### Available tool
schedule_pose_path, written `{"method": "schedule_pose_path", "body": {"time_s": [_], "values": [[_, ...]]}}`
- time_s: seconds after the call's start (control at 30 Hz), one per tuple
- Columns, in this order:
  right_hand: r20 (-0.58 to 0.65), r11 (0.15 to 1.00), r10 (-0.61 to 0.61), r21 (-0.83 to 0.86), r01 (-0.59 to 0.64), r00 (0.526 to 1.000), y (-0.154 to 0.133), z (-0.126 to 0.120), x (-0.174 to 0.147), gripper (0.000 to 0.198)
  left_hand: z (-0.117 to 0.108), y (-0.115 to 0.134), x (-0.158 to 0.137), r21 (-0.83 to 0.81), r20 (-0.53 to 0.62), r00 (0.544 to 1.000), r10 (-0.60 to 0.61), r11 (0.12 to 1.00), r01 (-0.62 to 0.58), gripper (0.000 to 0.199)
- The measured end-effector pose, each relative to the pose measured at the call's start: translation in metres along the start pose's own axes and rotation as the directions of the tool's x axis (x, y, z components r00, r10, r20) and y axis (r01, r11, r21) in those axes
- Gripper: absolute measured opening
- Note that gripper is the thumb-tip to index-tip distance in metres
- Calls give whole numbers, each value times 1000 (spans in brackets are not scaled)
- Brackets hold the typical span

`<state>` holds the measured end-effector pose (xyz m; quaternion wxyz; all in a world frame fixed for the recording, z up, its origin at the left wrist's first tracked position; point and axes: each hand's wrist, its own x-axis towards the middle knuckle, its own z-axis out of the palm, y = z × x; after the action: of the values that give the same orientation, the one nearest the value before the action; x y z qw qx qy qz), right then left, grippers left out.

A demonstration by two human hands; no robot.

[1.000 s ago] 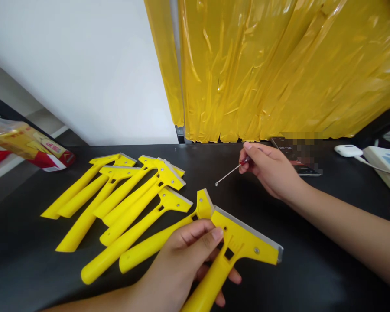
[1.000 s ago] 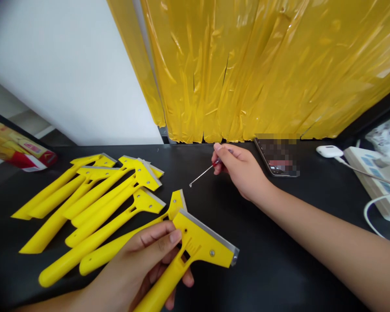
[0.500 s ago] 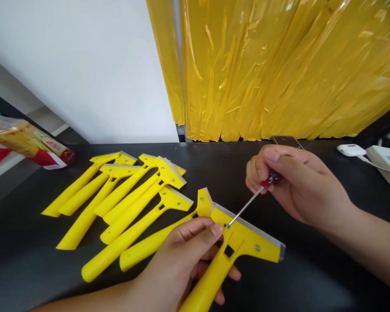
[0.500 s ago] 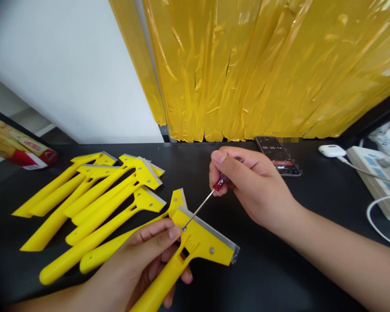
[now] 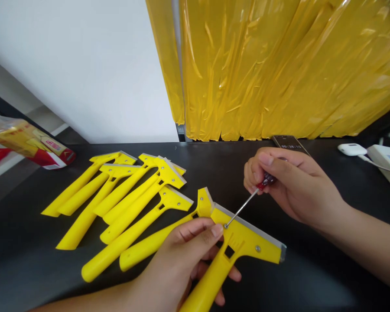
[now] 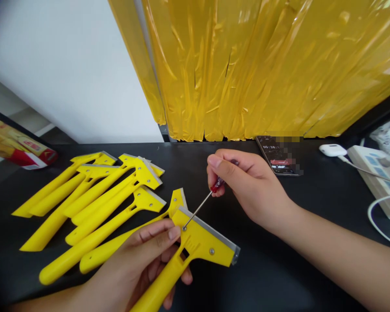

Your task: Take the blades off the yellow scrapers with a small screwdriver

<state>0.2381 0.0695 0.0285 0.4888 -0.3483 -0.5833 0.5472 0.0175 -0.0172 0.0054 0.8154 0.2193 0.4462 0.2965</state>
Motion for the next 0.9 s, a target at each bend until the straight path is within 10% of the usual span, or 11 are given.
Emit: {"method": "schedule_pose_path", "body": {"time_s": [0.47,0.9], "values": [[75,954,-181,-229,194,981,-9,-5,-15,36,-1,-1,0,18,21,1000,-5,1000,4,25],[385,742,-369,-426,518,846,-44,6,-32,17,-1,-2,-2,72,28,1000,2,997,-4,32]]}}
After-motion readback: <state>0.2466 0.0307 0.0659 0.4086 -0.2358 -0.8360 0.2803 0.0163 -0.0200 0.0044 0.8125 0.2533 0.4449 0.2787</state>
